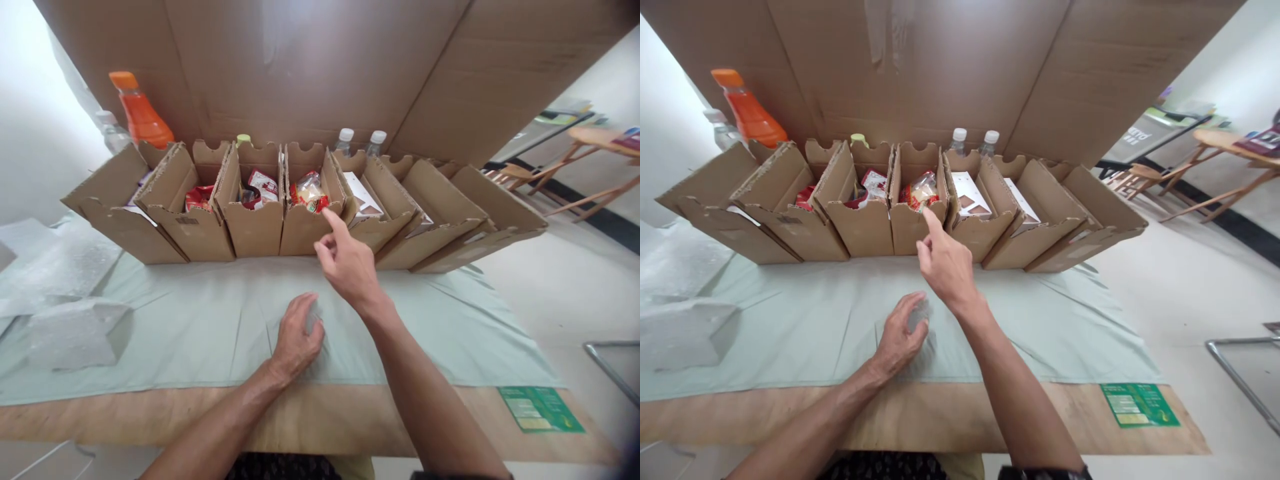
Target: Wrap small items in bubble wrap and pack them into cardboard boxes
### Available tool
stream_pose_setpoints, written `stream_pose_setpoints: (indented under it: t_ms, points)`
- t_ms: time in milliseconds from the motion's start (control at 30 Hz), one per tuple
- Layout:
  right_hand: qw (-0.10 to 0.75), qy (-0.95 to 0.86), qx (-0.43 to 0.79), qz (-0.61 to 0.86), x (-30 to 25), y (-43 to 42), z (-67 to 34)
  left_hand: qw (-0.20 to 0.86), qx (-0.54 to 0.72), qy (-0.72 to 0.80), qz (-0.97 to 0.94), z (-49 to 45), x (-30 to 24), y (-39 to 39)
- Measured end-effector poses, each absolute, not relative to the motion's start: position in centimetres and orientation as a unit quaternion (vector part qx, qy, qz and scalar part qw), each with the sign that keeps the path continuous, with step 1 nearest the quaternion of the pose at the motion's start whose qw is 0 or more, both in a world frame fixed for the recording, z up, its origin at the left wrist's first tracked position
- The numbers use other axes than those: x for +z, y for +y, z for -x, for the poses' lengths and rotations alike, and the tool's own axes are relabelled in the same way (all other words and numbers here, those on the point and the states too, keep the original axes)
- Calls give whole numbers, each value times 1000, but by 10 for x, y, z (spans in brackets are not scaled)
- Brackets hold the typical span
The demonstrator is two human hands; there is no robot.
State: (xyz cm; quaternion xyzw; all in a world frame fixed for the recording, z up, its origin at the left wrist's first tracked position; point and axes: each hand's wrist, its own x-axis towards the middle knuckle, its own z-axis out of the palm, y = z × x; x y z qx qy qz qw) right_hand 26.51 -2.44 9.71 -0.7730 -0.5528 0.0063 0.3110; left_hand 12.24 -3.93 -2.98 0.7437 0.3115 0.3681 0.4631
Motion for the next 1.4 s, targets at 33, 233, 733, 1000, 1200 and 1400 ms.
stream_pose_setpoints:
  t_ms: [33, 233, 733, 1000, 1200, 1400]
  points:
    - [269, -555, 7, 787, 106, -9, -265, 464, 376, 323, -734, -122, -29, -37]
    - [138, -538, -22, 831, 123, 33, -262, 447, 440, 397, -670, -115, -17, -17]
    - [366, -538, -75, 756, 84, -292, -273, 464, 513, 420, -587, -32, 7, -51]
    - [407, -387, 8, 827, 16, -331, -273, 532, 382, 325, -682, -42, -7, -92]
    - [419, -371, 62, 827, 4, -278, -255, 530, 365, 350, -681, -48, -13, -94]
    - [448, -438, 141, 766, 30, -202, -288, 497, 457, 344, -652, -48, 3, -62]
